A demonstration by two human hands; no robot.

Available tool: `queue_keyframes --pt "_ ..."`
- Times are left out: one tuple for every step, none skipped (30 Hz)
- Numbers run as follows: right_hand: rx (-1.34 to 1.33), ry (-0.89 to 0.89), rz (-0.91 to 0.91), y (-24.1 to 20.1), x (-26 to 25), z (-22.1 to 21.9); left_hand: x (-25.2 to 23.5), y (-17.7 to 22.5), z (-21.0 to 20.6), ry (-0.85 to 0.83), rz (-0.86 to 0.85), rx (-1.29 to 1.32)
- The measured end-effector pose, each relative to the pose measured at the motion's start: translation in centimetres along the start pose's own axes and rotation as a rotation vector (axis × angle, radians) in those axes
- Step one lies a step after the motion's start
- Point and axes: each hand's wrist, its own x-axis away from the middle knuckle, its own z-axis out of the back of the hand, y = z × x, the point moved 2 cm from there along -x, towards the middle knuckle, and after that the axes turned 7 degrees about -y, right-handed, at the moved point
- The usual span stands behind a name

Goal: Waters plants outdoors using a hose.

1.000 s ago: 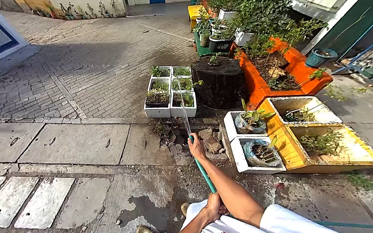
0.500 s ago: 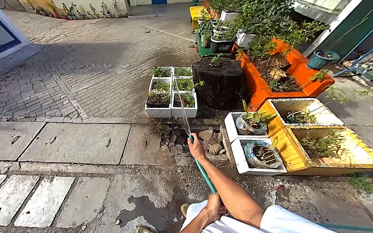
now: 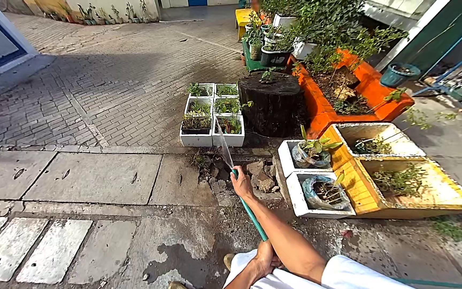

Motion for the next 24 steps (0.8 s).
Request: queue_keyframes --pt "0.001 0.011 -0.014 0.1 0.0 0.1 0.0 0.0 0.0 0.004 0.001 0.000" --pt "0.001 0.025 -0.037 0.4 -0.1 0.2 0.0 0.0 0.0 -0.002 0.000 0.001" --pt "0.001 0.041 -0.067 0.8 -0.2 0.4 -0.1 0.0 0.0 -0.014 -0.004 0.000" --pt "0.003 0.056 -0.098 1.3 -0.3 0.6 -0.1 0.0 -0.1 -0.026 -0.006 0.001" --pt "0.005 0.071 -0.125 1.8 -0.3 0.9 0.0 0.0 -0.1 -0.039 -0.003 0.000" --pt "0.003 0.079 -0.144 2.1 -0.4 1.1 0.0 0.0 -0.1 -0.048 0.002 -0.003" --pt "0.001 0.084 -0.148 2.3 -0.4 1.4 0.1 0.0 -0.1 -0.055 0.007 -0.003" --pt "0.000 0.078 -0.150 2.4 -0.3 1.6 0.0 0.0 -0.2 -0.059 0.008 -0.002" --pt "0.002 0.071 -0.151 2.4 -0.2 1.7 -0.1 -0.1 -0.2 -0.058 0.012 -0.004" --pt "0.002 0.070 -0.156 2.5 -0.2 1.8 -0.1 -0.2 -0.2 -0.054 0.015 -0.003" --pt "0.002 0.076 -0.163 2.5 -0.1 1.8 -0.1 -0.3 -0.2 -0.049 0.019 -0.001" --pt "-0.003 0.086 -0.170 2.6 0.0 1.8 -0.1 -0.4 -0.2 -0.047 0.019 0.001" --pt "-0.009 0.094 -0.170 2.7 0.1 1.8 0.0 -0.4 -0.3 -0.052 0.016 0.001" --pt "-0.016 0.101 -0.161 2.8 0.2 1.8 0.0 -0.5 -0.3 -0.055 0.009 -0.002" --pt "-0.018 0.097 -0.154 2.8 0.2 1.8 0.0 -0.6 -0.2 -0.055 0.004 -0.005" --pt "-0.015 0.084 -0.156 2.7 0.3 1.9 0.0 -0.6 -0.2 -0.054 0.004 -0.005" --pt "-0.007 0.069 -0.164 2.7 0.3 1.9 -0.1 -0.7 -0.1 -0.054 0.007 -0.004" --pt "0.001 0.065 -0.171 2.7 0.3 1.8 0.0 -0.8 -0.1 -0.054 0.011 -0.004" --pt "0.002 0.075 -0.173 2.8 0.4 1.8 0.0 -0.9 -0.1 -0.052 0.013 -0.006" --pt "-0.002 0.092 -0.168 2.9 0.5 1.7 0.1 -0.9 -0.1 -0.050 0.013 -0.004" --pt "-0.003 0.104 -0.161 2.9 0.5 1.8 0.1 -0.9 -0.1 -0.051 0.012 -0.004" --pt "-0.002 0.109 -0.153 2.8 0.5 1.8 0.1 -0.8 -0.1 -0.051 0.012 -0.009" --pt "-0.002 0.105 -0.151 2.7 0.6 1.9 0.2 -0.8 -0.1 -0.055 0.016 -0.017" --pt "0.001 0.102 -0.154 2.7 0.7 1.8 0.2 -0.9 -0.1 -0.059 0.018 -0.017"
